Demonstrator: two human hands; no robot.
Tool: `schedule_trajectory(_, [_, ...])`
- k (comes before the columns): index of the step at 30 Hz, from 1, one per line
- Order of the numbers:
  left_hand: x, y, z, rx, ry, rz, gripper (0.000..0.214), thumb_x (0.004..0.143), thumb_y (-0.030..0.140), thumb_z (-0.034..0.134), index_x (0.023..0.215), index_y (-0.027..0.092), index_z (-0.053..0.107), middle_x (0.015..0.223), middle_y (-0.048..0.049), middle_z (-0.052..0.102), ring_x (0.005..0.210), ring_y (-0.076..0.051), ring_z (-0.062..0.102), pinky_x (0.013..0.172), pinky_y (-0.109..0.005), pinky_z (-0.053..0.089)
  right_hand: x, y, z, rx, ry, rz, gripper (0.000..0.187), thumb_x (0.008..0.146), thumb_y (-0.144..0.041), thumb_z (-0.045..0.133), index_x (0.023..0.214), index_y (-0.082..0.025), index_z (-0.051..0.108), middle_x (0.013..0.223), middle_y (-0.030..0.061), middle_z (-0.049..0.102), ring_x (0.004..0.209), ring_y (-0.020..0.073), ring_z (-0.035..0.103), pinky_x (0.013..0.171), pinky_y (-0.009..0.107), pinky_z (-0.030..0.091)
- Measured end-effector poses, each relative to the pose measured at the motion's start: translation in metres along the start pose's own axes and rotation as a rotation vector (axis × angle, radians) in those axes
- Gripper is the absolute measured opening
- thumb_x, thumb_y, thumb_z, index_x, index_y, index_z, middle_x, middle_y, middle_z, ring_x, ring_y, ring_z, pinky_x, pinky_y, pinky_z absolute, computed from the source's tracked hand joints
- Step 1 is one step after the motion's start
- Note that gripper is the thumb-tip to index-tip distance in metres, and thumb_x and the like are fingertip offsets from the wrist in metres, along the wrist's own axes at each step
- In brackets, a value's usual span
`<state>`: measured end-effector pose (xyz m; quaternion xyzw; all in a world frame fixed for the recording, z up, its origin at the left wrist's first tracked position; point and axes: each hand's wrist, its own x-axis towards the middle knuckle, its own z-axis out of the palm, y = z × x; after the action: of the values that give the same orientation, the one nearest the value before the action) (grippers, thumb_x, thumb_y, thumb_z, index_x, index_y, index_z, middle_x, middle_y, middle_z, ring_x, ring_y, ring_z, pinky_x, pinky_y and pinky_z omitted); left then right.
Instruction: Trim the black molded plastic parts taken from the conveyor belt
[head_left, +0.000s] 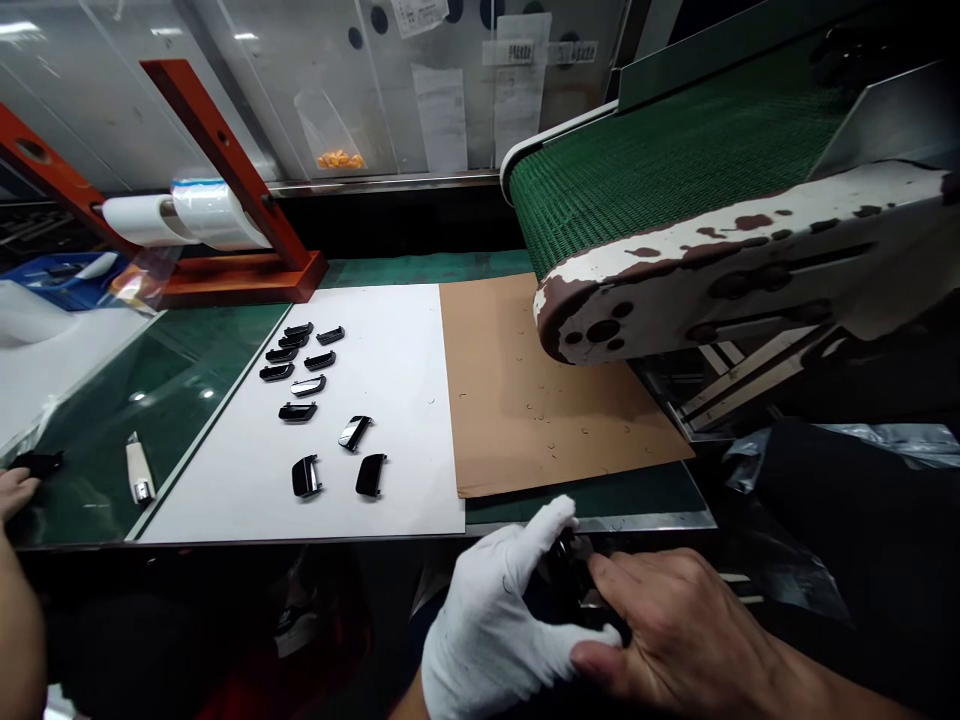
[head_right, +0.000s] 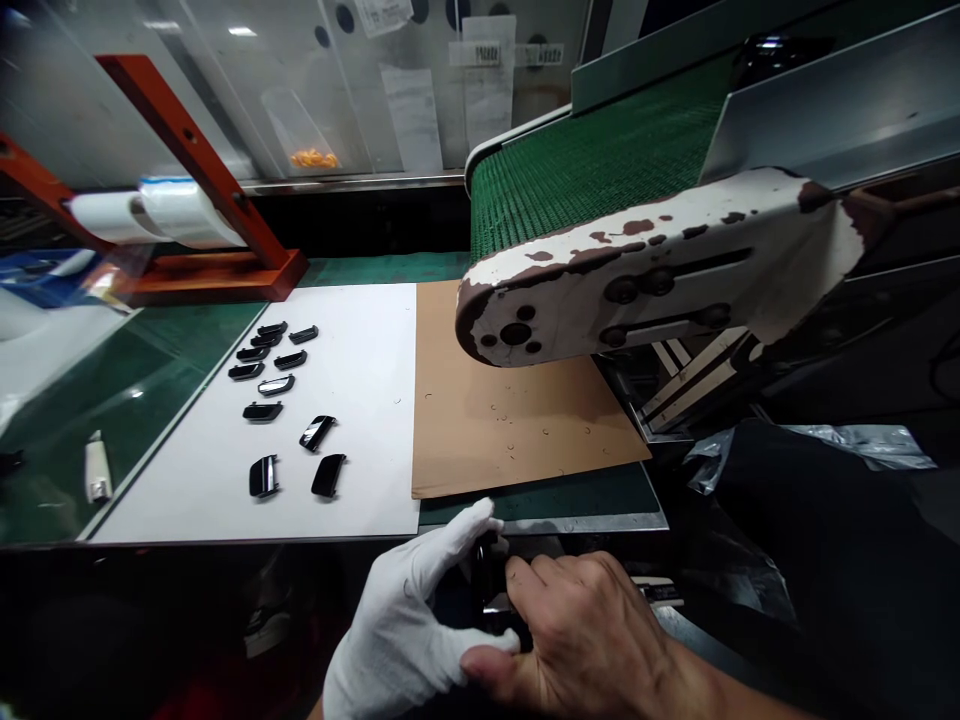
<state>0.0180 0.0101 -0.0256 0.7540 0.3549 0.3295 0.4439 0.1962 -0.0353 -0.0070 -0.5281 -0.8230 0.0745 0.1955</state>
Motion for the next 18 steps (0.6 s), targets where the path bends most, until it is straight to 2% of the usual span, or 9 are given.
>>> schedule_trajectory(3, [0.003, 0.003, 0.005, -0.116, 0.007, -0.005, 0.083, 0.064, 0.044, 0.083, 0.136, 0.022, 0.049, 0.109, -0.0072, 0.071, 0.095, -0.024, 0.070, 0.088, -0.030, 0.058, -0.001, 0.001, -0.004, 0.174, 0.010, 0.022, 0.068, 0.092, -0.067, 0.019, 0.062, -0.018, 0.054, 0.050, 0.0028, 0.055, 0.042, 0.0163, 0.053, 0.042, 0.030, 0.032])
schedule_trajectory(5, [0.006, 0.004, 0.009, -0.262, 0.035, 0.000, 0.084, 0.064, 0.041, 0.084, 0.137, 0.021, 0.047, 0.109, -0.0065, 0.070, 0.094, -0.022, 0.070, 0.089, -0.029, 0.057, -0.003, 0.002, -0.007, 0.375, 0.042, 0.138, 0.065, 0.086, -0.076, 0.022, 0.064, -0.021, 0.049, 0.052, -0.0012, 0.049, 0.043, 0.0144, 0.048, 0.042, 0.028, 0.031])
schedule_trajectory(8, [0.008, 0.001, 0.012, -0.411, 0.068, 0.055, 0.090, 0.060, 0.028, 0.087, 0.139, 0.024, 0.044, 0.112, -0.0050, 0.068, 0.097, -0.023, 0.069, 0.089, -0.029, 0.057, -0.014, 0.003, -0.002, 0.733, 0.141, 0.504, 0.063, 0.079, -0.081, 0.030, 0.080, -0.023, 0.053, 0.056, -0.0048, 0.042, 0.046, 0.0139, 0.042, 0.044, 0.027, 0.031])
schedule_trajectory(10, [0.009, -0.003, 0.012, -0.459, 0.081, 0.108, 0.094, 0.058, 0.023, 0.088, 0.140, 0.028, 0.042, 0.115, -0.0041, 0.067, 0.101, -0.023, 0.068, 0.090, -0.029, 0.056, -0.026, 0.002, 0.010, 0.976, 0.235, 0.777, 0.051, 0.084, -0.070, 0.043, 0.102, -0.024, 0.055, 0.066, -0.0034, 0.052, 0.045, 0.0115, 0.040, 0.044, 0.026, 0.032])
schedule_trajectory(11, [0.009, -0.005, 0.011, -0.478, 0.087, 0.128, 0.095, 0.058, 0.023, 0.088, 0.140, 0.029, 0.041, 0.116, -0.0039, 0.066, 0.102, -0.023, 0.068, 0.090, -0.029, 0.056, -0.032, 0.002, 0.018, 1.093, 0.264, 0.892, 0.045, 0.085, -0.063, 0.050, 0.106, -0.024, 0.056, 0.069, -0.0026, 0.056, 0.042, 0.0086, 0.035, 0.042, 0.024, 0.029])
schedule_trajectory(12, [0.009, -0.007, 0.010, -0.487, 0.092, 0.139, 0.096, 0.057, 0.022, 0.088, 0.141, 0.030, 0.041, 0.116, -0.0037, 0.066, 0.103, -0.024, 0.067, 0.090, -0.029, 0.056, -0.039, 0.002, 0.028, 1.214, 0.275, 0.993, 0.041, 0.084, -0.059, 0.055, 0.103, -0.023, 0.059, 0.069, -0.0019, 0.059, 0.038, 0.0057, 0.030, 0.038, 0.022, 0.024])
schedule_trajectory(15, [0.009, -0.010, 0.007, -0.494, 0.101, 0.137, 0.097, 0.056, 0.017, 0.088, 0.141, 0.028, 0.041, 0.115, -0.0045, 0.067, 0.103, -0.024, 0.067, 0.089, -0.029, 0.057, -0.056, 0.001, 0.057, 1.539, 0.259, 1.236, 0.040, 0.076, -0.056, 0.068, 0.067, -0.017, 0.063, 0.051, -0.0021, 0.056, 0.033, 0.0007, 0.021, 0.034, 0.016, 0.011])
schedule_trajectory(16, [0.010, -0.010, 0.007, -0.499, 0.100, 0.128, 0.097, 0.056, 0.017, 0.088, 0.141, 0.028, 0.042, 0.115, -0.0049, 0.067, 0.103, -0.024, 0.067, 0.088, -0.029, 0.057, -0.061, 0.001, 0.065, 1.602, 0.282, 1.285, 0.040, 0.074, -0.054, 0.071, 0.063, -0.017, 0.063, 0.050, -0.0018, 0.057, 0.032, -0.0002, 0.021, 0.033, 0.015, 0.011])
schedule_trajectory(18, [0.010, -0.009, 0.006, -0.503, 0.097, 0.102, 0.095, 0.057, 0.018, 0.088, 0.140, 0.027, 0.042, 0.116, -0.0058, 0.066, 0.104, -0.025, 0.067, 0.089, -0.029, 0.056, -0.068, 0.000, 0.079, 1.651, 0.346, 1.317, 0.033, 0.071, -0.050, 0.076, 0.074, -0.018, 0.071, 0.059, -0.0003, 0.064, 0.032, -0.0007, 0.023, 0.033, 0.014, 0.013])
